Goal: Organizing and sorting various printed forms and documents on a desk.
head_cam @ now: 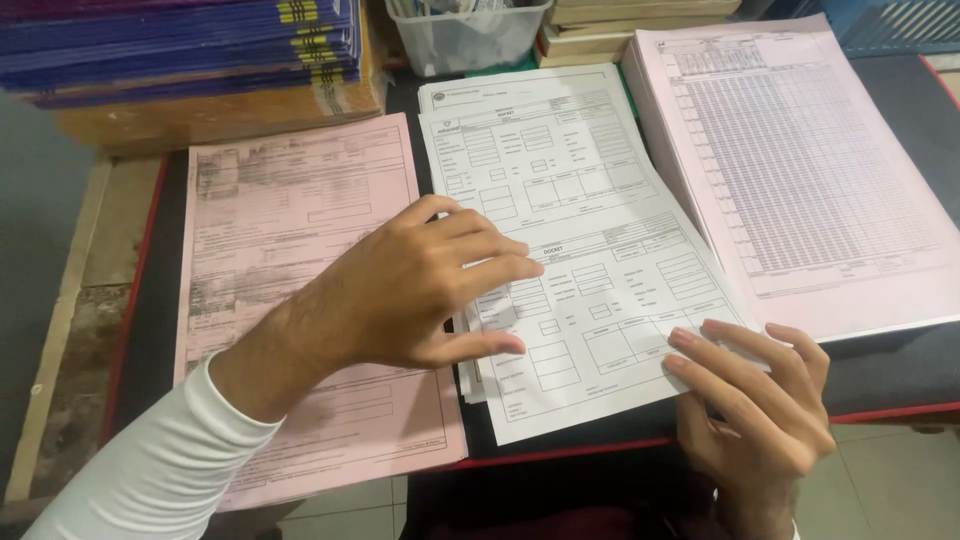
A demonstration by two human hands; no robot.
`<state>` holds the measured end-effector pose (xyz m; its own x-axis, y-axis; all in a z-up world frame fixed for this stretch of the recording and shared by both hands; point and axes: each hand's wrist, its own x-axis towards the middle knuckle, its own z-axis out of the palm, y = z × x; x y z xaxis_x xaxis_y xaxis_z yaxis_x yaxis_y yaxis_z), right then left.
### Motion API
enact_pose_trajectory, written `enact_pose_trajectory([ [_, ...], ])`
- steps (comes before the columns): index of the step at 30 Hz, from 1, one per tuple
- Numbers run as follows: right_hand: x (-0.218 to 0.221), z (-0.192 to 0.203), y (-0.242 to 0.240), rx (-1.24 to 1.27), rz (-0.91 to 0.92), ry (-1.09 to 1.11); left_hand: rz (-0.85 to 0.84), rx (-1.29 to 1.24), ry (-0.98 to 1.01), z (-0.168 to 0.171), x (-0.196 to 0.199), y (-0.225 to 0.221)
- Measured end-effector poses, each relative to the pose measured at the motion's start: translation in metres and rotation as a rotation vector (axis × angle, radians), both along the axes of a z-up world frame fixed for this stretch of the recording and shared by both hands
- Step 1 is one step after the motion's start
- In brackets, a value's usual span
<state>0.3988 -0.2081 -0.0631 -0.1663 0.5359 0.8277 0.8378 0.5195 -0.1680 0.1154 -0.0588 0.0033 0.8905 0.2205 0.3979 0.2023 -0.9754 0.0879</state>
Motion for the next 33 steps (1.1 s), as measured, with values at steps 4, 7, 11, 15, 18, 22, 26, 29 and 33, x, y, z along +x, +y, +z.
enact_pose_trajectory([
  [4, -0.005, 0.004, 0.002, -0.014, -0.034, -0.010, 0.073, -0.088, 0.202, -0.004, 0.003, -0.003],
  [7, -0.005, 0.007, 0.004, -0.040, -0.037, -0.044, 0.075, -0.112, 0.246, -0.005, 0.006, -0.006],
  [11, -0.002, 0.008, 0.003, -0.081, -0.033, -0.102, 0.034, -0.084, 0.243, -0.015, 0.012, -0.013],
  [15, 0.001, 0.008, 0.004, -0.092, -0.053, -0.153, 0.009, -0.080, 0.227, -0.019, 0.016, -0.022],
  [18, 0.002, 0.007, 0.004, -0.102, -0.047, -0.176, -0.001, -0.086, 0.225, -0.022, 0.018, -0.025],
  [22, 0.002, 0.007, 0.004, -0.102, -0.059, -0.172, -0.002, -0.084, 0.209, -0.026, 0.018, -0.029],
  [26, 0.001, 0.007, 0.004, -0.116, -0.062, -0.147, 0.007, -0.100, 0.197, -0.029, 0.017, -0.029],
  [29, 0.006, 0.003, 0.002, -0.136, -0.053, -0.161, -0.014, -0.167, 0.221, -0.025, 0.017, -0.027],
  [33, 0.003, 0.004, 0.001, -0.139, -0.059, -0.152, 0.002, -0.141, 0.221, -0.031, 0.016, -0.027],
])
